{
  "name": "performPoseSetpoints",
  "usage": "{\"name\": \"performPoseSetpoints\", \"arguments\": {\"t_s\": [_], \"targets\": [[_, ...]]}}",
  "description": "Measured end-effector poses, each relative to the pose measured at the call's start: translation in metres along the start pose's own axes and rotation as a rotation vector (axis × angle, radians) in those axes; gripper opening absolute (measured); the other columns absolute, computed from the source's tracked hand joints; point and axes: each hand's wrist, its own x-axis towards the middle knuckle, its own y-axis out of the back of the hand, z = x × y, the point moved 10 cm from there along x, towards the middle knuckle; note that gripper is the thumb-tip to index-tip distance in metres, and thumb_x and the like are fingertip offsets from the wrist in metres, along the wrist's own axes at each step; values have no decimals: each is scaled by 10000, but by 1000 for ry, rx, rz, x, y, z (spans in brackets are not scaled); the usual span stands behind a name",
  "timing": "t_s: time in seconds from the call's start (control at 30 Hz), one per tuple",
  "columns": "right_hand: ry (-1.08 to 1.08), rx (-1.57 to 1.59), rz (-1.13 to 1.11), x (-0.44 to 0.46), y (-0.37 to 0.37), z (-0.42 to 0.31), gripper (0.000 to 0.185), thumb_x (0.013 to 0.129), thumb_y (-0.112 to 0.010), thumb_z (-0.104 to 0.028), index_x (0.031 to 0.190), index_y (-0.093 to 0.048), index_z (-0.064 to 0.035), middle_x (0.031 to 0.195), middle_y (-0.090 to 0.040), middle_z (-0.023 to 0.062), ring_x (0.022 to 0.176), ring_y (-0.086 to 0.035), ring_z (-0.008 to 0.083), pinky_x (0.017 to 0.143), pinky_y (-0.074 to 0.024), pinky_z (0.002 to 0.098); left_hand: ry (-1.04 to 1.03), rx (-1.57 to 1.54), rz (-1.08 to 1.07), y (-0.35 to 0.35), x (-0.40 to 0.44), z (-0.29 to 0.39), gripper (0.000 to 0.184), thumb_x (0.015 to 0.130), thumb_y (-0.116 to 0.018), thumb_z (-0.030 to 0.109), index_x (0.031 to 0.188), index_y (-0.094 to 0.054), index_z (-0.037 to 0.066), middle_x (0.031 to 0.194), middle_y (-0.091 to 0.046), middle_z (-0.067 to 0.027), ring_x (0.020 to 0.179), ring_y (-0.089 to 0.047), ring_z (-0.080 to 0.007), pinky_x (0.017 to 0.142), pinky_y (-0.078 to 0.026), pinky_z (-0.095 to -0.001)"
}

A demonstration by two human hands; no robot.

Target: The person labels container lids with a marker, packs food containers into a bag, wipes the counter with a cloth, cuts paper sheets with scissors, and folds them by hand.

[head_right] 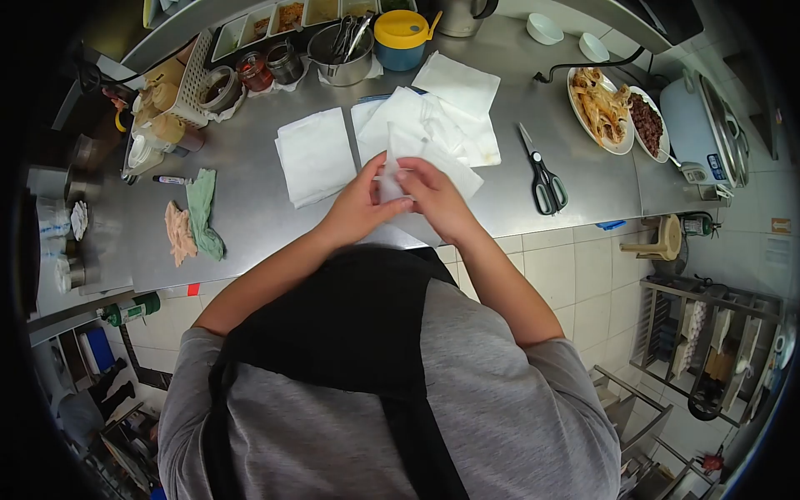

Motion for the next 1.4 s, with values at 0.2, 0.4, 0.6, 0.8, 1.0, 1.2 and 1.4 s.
{"name": "performPoseSetpoints", "arguments": {"t_s": [0.2,0.4,0.6,0.8,1.0,1.2,1.4], "targets": [[356,-738,380,64,50,-65,354,921,-586,-284,1098,-605,23,924,-683,122,845,-651,229,779,-507,305,175,-240,291,68,1,-62,449,854,-597,75,1280,-495,-25,1116,-638,-130,999,-615,-219,894,-478,-330],[29,-1304,357,122,69,-29,805,710,-785,-471,1262,-509,45,1113,-645,198,974,-646,353,846,-516,377,360,-419,518,134,-26,-106,425,837,-549,76,1249,-500,-13,1116,-622,-124,1009,-611,-234,876,-491,-366],[-33,-612,63,124,62,-15,750,700,-795,-264,1273,-462,87,1140,-623,188,973,-645,253,851,-507,333,490,-628,579,158,-42,-112,423,850,-559,115,1244,-487,-21,1113,-616,-123,1005,-618,-248,874,-503,-373],[38,-635,176,127,94,-12,739,715,-777,-224,1280,-434,107,1149,-608,213,980,-631,264,846,-512,342,559,-488,429,159,-32,-133,383,852,-570,118,1199,-519,-35,1070,-629,-128,958,-641,-246,832,-523,-367],[49,-483,228,135,133,-12,799,739,-778,-228,1338,-368,108,1292,-519,247,1099,-582,282,920,-477,347,597,-442,404,188,-31,-154,361,840,-577,100,1179,-537,-18,1052,-639,-111,919,-653,-233,791,-539,-356],[515,-1257,529,99,132,-63,758,748,-753,-212,1366,-380,19,1246,-524,254,1120,-532,388,959,-442,420,461,-553,569,264,-43,-147,327,876,-585,135,1177,-559,11,1050,-643,-89,904,-645,-212,774,-539,-346],[887,-1138,287,59,-40,-46,543,813,-671,-162,1301,-472,-27,1277,-521,203,1173,-507,365,999,-398,454,243,-607,599,274,-63,-129,381,935,-555,176,1272,-512,5,1174,-600,-104,1072,-594,-216,897,-477,-319]]}}
